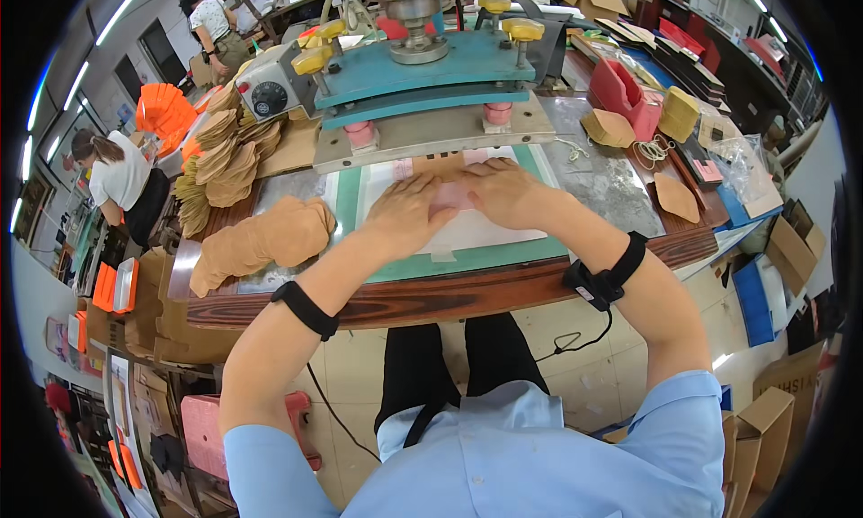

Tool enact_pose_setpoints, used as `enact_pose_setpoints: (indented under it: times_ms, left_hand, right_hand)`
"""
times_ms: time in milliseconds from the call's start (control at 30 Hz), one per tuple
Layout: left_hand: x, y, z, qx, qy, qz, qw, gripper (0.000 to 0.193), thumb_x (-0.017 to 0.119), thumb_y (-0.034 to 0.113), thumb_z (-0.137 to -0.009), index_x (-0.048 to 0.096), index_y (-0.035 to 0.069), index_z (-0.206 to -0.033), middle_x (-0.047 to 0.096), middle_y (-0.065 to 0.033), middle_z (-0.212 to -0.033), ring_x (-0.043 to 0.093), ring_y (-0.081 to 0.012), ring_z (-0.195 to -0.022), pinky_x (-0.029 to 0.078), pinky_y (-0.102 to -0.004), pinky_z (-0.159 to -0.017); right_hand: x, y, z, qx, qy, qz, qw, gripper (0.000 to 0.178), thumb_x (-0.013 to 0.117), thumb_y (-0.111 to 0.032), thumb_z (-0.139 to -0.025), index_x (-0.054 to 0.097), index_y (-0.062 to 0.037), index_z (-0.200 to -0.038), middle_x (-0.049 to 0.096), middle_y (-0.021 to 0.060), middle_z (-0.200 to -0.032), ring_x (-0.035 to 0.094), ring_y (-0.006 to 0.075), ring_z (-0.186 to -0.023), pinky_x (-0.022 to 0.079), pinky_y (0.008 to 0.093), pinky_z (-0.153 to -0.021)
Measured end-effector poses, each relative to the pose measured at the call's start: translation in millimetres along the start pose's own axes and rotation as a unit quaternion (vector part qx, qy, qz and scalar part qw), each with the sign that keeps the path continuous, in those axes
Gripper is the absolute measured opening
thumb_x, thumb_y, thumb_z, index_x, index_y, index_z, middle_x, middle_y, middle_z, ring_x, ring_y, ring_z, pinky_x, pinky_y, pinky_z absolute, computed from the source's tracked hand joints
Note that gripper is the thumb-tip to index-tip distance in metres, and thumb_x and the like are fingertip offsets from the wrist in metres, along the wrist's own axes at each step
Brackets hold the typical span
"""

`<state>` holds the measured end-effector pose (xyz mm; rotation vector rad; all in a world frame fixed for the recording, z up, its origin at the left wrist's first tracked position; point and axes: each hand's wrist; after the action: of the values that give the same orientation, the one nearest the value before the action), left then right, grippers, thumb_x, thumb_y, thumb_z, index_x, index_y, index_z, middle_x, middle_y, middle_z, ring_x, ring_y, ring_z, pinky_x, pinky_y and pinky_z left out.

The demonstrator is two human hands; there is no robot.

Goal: Operate a heat-stamping machine to emboss designs or logos onto leather pieces.

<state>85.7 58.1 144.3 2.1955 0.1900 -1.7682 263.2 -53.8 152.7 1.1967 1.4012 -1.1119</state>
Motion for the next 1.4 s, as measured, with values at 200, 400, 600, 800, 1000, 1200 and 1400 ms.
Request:
enact_pose_setpoints:
  times_ms: [200, 400, 600, 800, 1000, 1200, 1400]
  left_hand:
    - [-5, 0, -1, 0.000, -0.009, -0.004, 1.000, 0.057, 0.046, 0.041, -0.090, 0.046, -0.002, -0.126, 0.044, -0.0203, -0.132, 0.040, -0.0332, -0.124, 0.029, -0.0393, -0.105]
    - [-1, -10, 3, -0.007, 0.029, -0.006, 1.000, 0.051, 0.048, 0.038, -0.089, 0.050, 0.000, -0.122, 0.049, -0.0174, -0.127, 0.046, -0.0322, -0.118, 0.032, -0.0396, -0.102]
    - [-5, -12, 6, -0.025, 0.042, -0.024, 0.999, 0.047, 0.046, 0.037, -0.090, 0.053, 0.001, -0.119, 0.050, -0.0182, -0.125, 0.046, -0.0336, -0.117, 0.034, -0.0406, -0.100]
    - [-2, -13, 8, 0.015, 0.062, -0.037, 0.997, 0.045, 0.048, 0.035, -0.089, 0.054, 0.001, -0.117, 0.052, -0.0160, -0.122, 0.048, -0.0326, -0.114, 0.036, -0.0399, -0.098]
    - [-3, -14, 11, 0.012, 0.057, -0.019, 0.998, 0.040, 0.048, 0.034, -0.089, 0.056, 0.002, -0.113, 0.053, -0.0146, -0.120, 0.049, -0.0327, -0.111, 0.037, -0.0395, -0.096]
    - [-10, -7, 6, 0.013, 0.038, -0.043, 0.998, 0.040, 0.047, 0.034, -0.090, 0.056, 0.001, -0.111, 0.056, -0.0165, -0.113, 0.051, -0.0339, -0.107, 0.039, -0.0412, -0.093]
    - [-13, 5, 30, -0.018, 0.110, 0.027, 0.993, 0.032, 0.051, 0.027, -0.089, 0.057, 0.000, -0.104, 0.058, -0.0187, -0.104, 0.054, -0.0362, -0.100, 0.041, -0.0425, -0.088]
  right_hand:
    - [8, 3, -2, 0.000, 0.036, 0.026, 0.999, 0.040, 0.042, -0.007, -0.083, 0.052, -0.0035, -0.121, 0.050, 0.0124, -0.124, 0.045, 0.0280, -0.118, 0.032, 0.0391, -0.102]
    - [11, 7, -5, -0.007, 0.053, 0.010, 0.999, 0.033, 0.045, -0.003, -0.080, 0.056, -0.0020, -0.111, 0.056, 0.0125, -0.116, 0.049, 0.0287, -0.114, 0.034, 0.0376, -0.101]
    - [15, 6, -6, -0.025, 0.109, 0.049, 0.993, 0.032, 0.047, -0.003, -0.078, 0.059, -0.0012, -0.107, 0.058, 0.0107, -0.112, 0.051, 0.0273, -0.109, 0.038, 0.0372, -0.096]
    - [20, 10, -2, -0.054, 0.138, 0.052, 0.988, 0.031, 0.048, -0.003, -0.077, 0.061, -0.0023, -0.105, 0.059, 0.0090, -0.109, 0.053, 0.0253, -0.107, 0.040, 0.0361, -0.093]
    - [19, 11, -3, -0.045, 0.113, 0.028, 0.992, 0.030, 0.048, -0.004, -0.078, 0.061, -0.0036, -0.105, 0.059, 0.0092, -0.110, 0.054, 0.0255, -0.106, 0.041, 0.0360, -0.093]
    - [16, 9, -5, -0.017, 0.083, 0.041, 0.996, 0.029, 0.045, -0.004, -0.081, 0.060, -0.0031, -0.107, 0.058, 0.0112, -0.112, 0.052, 0.0282, -0.111, 0.040, 0.0376, -0.096]
    - [-2, -6, 27, -0.058, 0.157, 0.008, 0.986, 0.030, 0.045, 0.000, -0.081, 0.058, -0.0015, -0.108, 0.057, 0.0156, -0.114, 0.052, 0.0304, -0.109, 0.041, 0.0382, -0.094]
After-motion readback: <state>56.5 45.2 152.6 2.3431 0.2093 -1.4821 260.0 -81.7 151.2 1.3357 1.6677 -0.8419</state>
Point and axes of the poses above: each hand's wrist, its own z-axis away from the middle knuckle, its own x-axis out of the palm, y = z × x
